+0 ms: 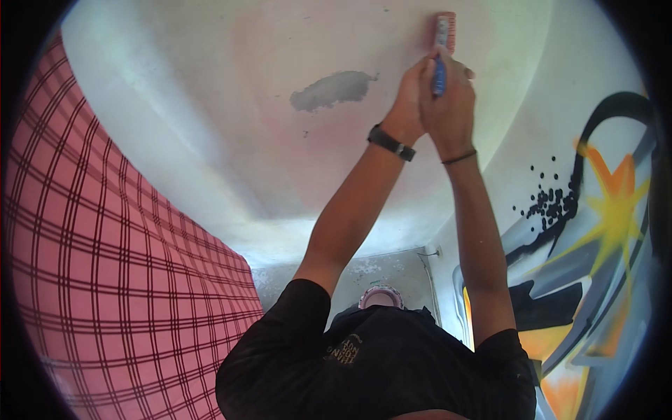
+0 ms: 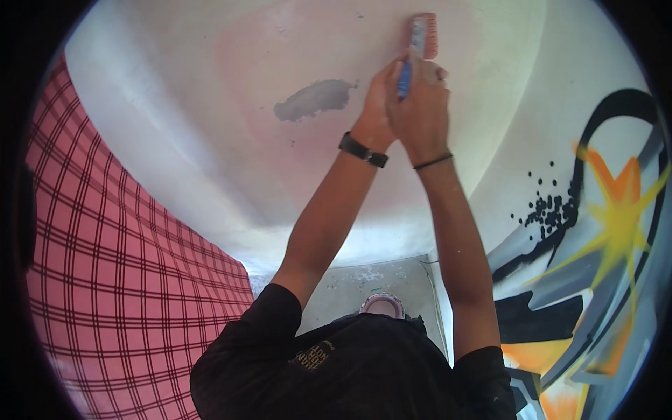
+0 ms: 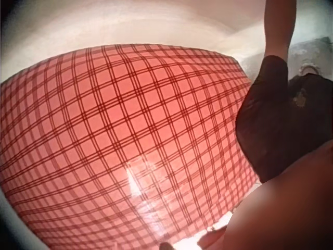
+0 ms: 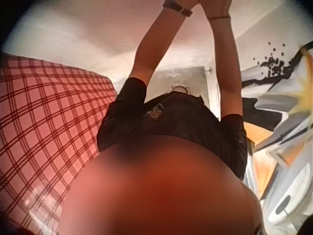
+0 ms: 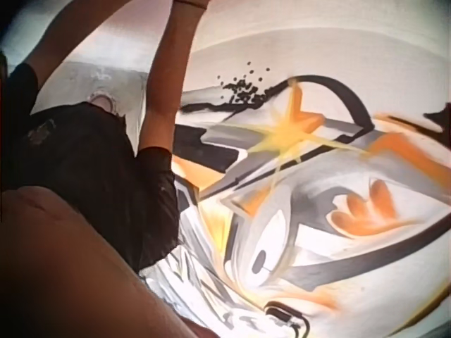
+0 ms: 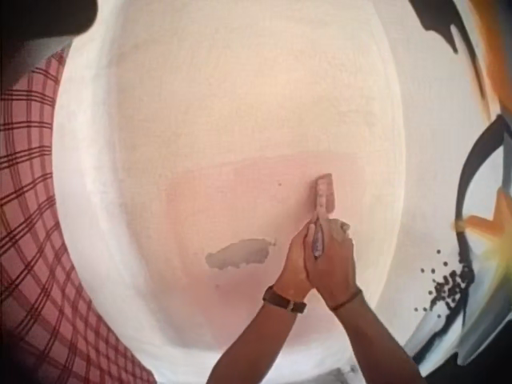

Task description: Painting the ceiling with pink paint using a paintbrush.

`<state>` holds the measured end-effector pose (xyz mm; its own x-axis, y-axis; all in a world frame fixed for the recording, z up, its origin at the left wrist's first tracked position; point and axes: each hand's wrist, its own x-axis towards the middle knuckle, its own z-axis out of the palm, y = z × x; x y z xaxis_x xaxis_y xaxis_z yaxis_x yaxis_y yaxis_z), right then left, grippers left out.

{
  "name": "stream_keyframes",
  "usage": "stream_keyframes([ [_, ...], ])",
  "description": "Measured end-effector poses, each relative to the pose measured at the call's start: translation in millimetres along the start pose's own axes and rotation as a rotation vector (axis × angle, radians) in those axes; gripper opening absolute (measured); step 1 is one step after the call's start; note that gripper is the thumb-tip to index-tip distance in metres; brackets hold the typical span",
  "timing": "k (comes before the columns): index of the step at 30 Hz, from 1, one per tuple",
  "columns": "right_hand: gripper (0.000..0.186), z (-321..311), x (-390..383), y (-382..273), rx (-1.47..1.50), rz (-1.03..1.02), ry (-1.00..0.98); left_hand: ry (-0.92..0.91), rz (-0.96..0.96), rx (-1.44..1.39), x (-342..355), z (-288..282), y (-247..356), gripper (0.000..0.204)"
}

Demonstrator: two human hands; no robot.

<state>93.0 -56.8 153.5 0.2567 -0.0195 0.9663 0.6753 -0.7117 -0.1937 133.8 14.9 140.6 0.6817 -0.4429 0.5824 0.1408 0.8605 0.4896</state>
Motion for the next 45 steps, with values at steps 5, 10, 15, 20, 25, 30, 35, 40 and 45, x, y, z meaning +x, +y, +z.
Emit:
stream_keyframes([
  [5,0.033,47,-3,-93,0.212,-0.073,-0.043,0.111,0.353,0.28,-79,14,82,0.038],
  [10,0.031,83,-9,-157,0.423,-0.118,-0.132,0.203,0.443,0.339,-138,31,141,0.036],
  [15,0.028,74,-2,-163,0.814,-0.111,-0.102,0.455,0.462,0.538,-152,59,145,0.041],
  [20,0.022,43,-7,-92,1.008,0.164,-0.165,0.544,0.337,0.732,-112,40,101,0.034],
  [25,0.022,10,-17,11,0.849,0.275,-0.057,0.347,0.136,0.633,-32,7,16,0.041],
  [30,0.022,-37,-23,63,0.613,0.305,-0.015,0.198,0.003,0.415,10,7,-52,0.045],
  [35,0.033,-52,-54,69,0.14,-0.078,-0.045,0.197,0.052,0.097,-3,-6,-86,0.043],
  [40,0.055,-26,-121,62,0.176,0.01,-0.403,0.432,0.051,0.001,-74,-41,-89,0.048],
  [45,0.064,-3,-222,48,0.295,0.185,-0.557,0.706,0.041,-0.014,-163,-102,-121,0.046],
])
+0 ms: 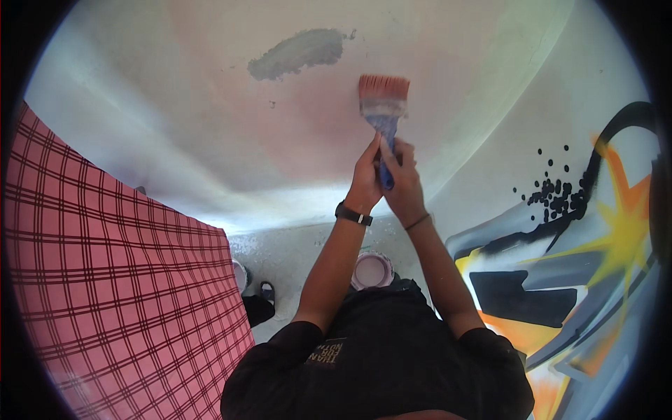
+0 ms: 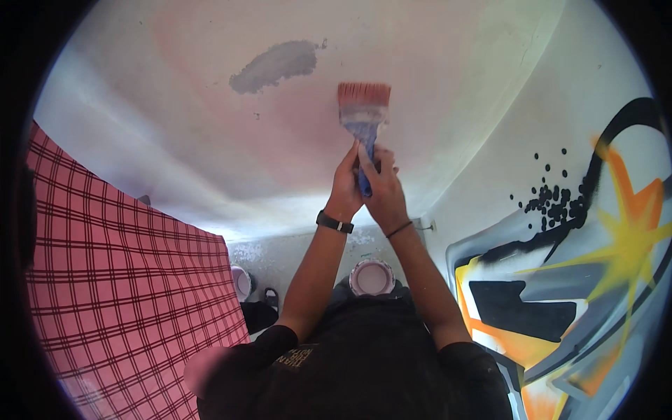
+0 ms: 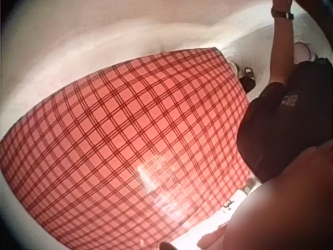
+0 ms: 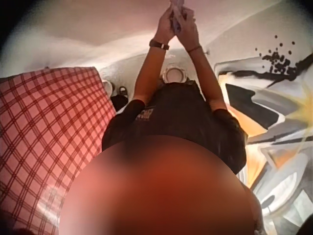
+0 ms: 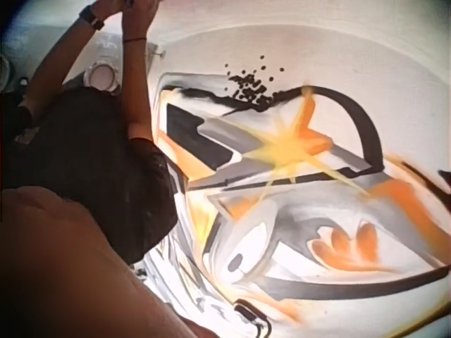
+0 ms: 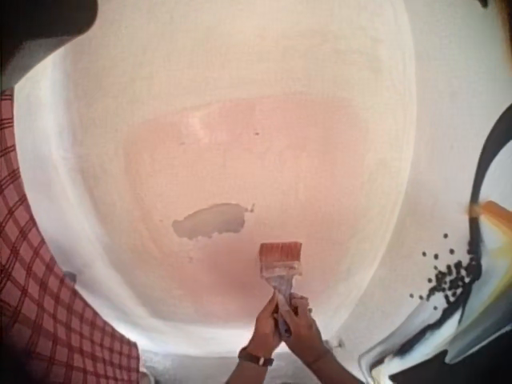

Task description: Painting the ceiling with pink paint using a paintbrush.

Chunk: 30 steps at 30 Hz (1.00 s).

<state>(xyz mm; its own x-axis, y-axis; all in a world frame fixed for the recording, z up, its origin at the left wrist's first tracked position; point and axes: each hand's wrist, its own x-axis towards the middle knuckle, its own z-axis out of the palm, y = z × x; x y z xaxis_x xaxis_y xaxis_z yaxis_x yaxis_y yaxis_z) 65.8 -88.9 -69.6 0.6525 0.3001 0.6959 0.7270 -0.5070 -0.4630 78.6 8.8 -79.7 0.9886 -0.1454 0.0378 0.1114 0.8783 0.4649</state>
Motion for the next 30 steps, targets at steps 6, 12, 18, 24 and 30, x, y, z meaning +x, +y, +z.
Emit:
stream_keyframes([
  [6,0.069,50,-80,16,0.161,0.264,-0.218,0.247,-0.09,0.11,-33,-97,-42,0.044],
  [12,0.075,56,-112,37,0.432,0.262,-0.273,0.441,-0.074,0.262,-48,-118,-64,0.046],
  [18,0.053,36,-89,35,0.939,0.599,-0.251,0.495,0.024,0.539,-33,-80,-61,0.043],
  [24,0.044,-1,-22,1,0.674,0.419,0.019,0.25,0.212,0.651,-8,3,-28,0.039],
  [30,0.045,-33,32,-28,0.664,0.272,0.19,0.114,0.313,0.683,6,67,6,0.038],
])
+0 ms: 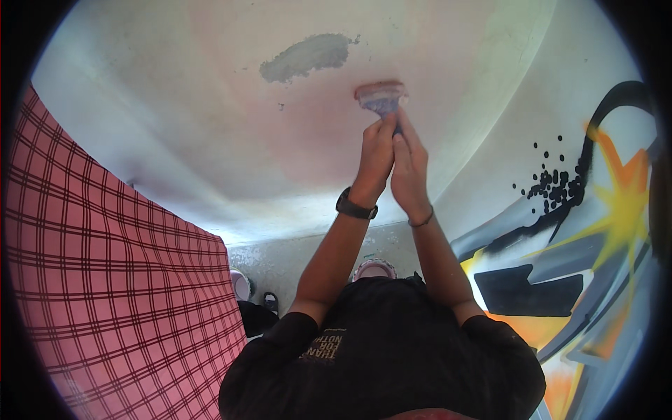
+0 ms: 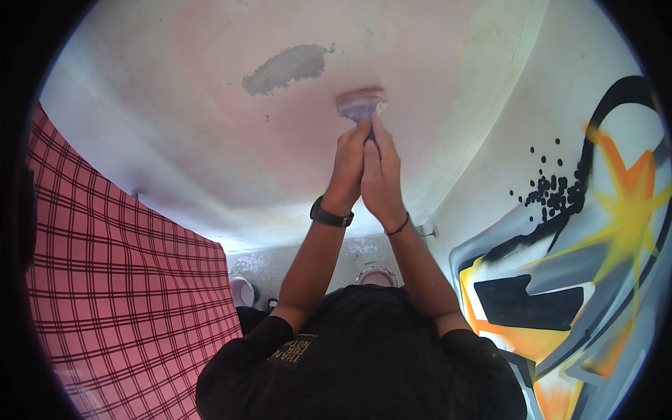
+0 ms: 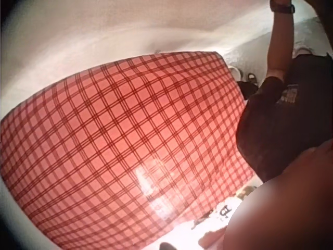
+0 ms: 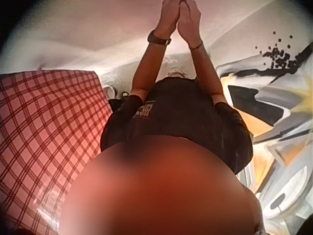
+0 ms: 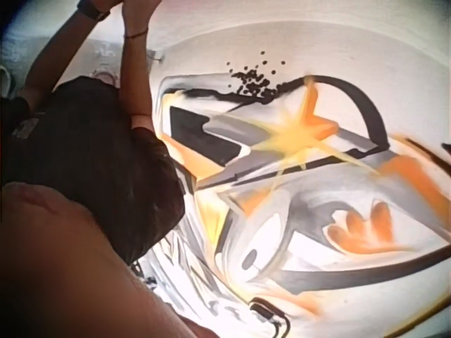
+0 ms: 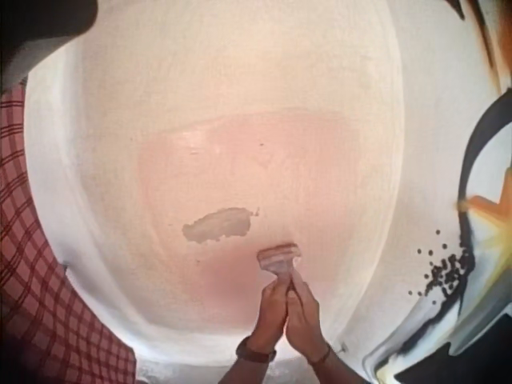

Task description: Painting the ceiling with pink paint using a paintbrush.

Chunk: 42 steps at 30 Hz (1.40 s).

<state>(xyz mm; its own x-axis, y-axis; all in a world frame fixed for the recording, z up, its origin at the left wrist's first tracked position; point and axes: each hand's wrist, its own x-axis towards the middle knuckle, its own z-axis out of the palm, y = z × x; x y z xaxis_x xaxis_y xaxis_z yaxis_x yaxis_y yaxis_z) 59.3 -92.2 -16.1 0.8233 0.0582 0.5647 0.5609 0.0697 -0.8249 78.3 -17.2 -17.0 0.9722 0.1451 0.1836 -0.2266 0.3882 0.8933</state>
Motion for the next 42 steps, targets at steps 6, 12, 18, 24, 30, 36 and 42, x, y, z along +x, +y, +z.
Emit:
stream_keyframes([
  [6,0.044,2,43,-51,0.07,-0.09,0.119,-0.057,0.129,0.047,22,35,60,0.036],
  [12,0.044,2,75,-71,0.15,-0.293,0.131,-0.161,0.338,0.034,42,58,99,0.033],
  [18,0.045,-4,56,-33,-0.02,-0.179,0.169,-0.15,0.291,-0.007,42,39,44,0.036],
  [24,0.04,-6,-2,62,-0.257,-0.032,0.099,-0.105,-0.063,-0.131,18,-24,-64,0.042],
  [30,0.035,-11,-64,147,-0.129,0.257,0.006,0.03,-0.174,0.072,-14,-66,-148,0.045],
  [36,0.028,-17,-118,193,-0.273,0.421,-0.037,0.199,-0.396,-0.053,-48,-90,-218,0.043],
  [42,0.027,-15,-140,204,-0.439,0.65,-0.069,0.296,-0.608,-0.25,-67,-101,-242,0.041],
])
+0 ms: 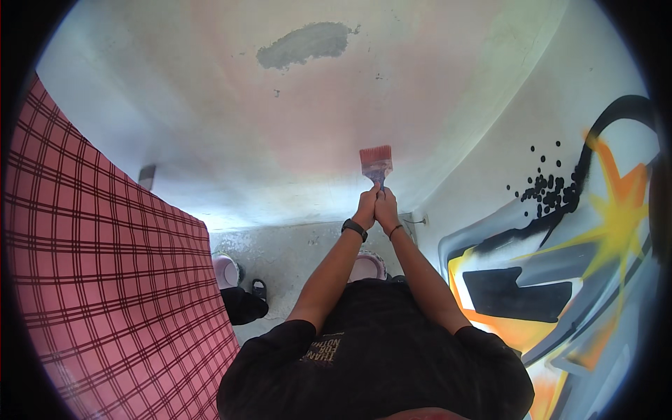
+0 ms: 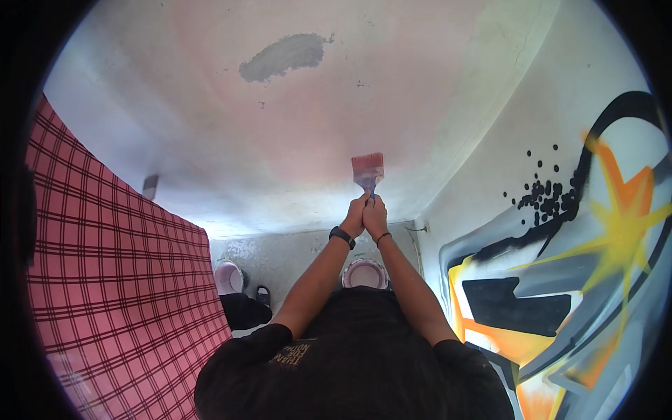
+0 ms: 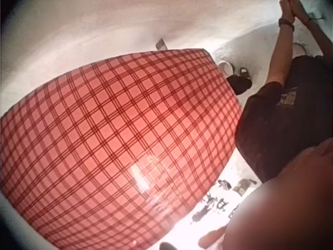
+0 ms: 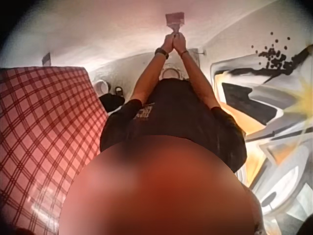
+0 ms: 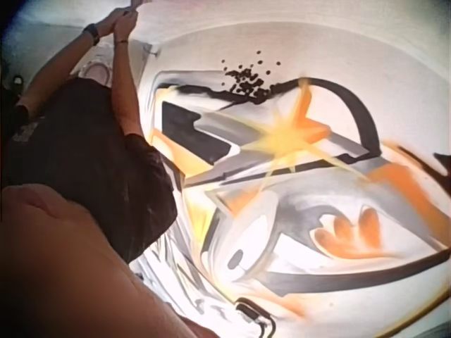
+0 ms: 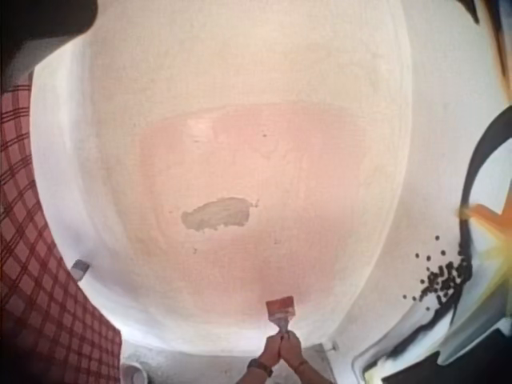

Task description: Painting the ceiling with pink paint using a paintbrush.

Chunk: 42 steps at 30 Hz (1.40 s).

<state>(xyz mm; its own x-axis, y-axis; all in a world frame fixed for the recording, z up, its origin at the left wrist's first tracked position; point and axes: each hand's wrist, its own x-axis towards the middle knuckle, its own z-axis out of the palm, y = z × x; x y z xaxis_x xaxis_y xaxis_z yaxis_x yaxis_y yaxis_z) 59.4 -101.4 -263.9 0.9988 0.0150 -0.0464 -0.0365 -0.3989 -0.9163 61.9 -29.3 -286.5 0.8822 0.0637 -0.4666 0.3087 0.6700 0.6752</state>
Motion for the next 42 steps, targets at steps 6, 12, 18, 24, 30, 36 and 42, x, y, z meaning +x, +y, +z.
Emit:
stream_keyframes([
  [6,0.03,-6,-7,-24,0.283,0.258,-0.155,0.158,0.074,0.155,-18,2,11,0.043],
  [12,0.031,-30,-13,-110,0.423,-0.059,0.074,0.0,0.341,0.358,-54,57,86,0.05],
  [18,0.029,-69,-12,-206,0.445,-0.384,0.216,-0.237,0.61,0.36,-96,122,164,0.039],
  [24,0.028,-94,4,-278,0.542,-0.558,0.241,-0.341,0.697,0.316,-124,176,234,0.039],
  [30,0.027,-105,10,-314,0.639,-0.82,0.277,-0.469,1.016,0.342,-138,202,268,0.043],
  [36,0.03,-82,18,-266,0.456,-0.667,0.244,-0.326,0.862,0.306,-91,163,227,0.042],
  [42,0.031,-41,6,-177,0.421,-0.391,0.167,-0.247,0.607,0.275,-59,92,148,0.04],
])
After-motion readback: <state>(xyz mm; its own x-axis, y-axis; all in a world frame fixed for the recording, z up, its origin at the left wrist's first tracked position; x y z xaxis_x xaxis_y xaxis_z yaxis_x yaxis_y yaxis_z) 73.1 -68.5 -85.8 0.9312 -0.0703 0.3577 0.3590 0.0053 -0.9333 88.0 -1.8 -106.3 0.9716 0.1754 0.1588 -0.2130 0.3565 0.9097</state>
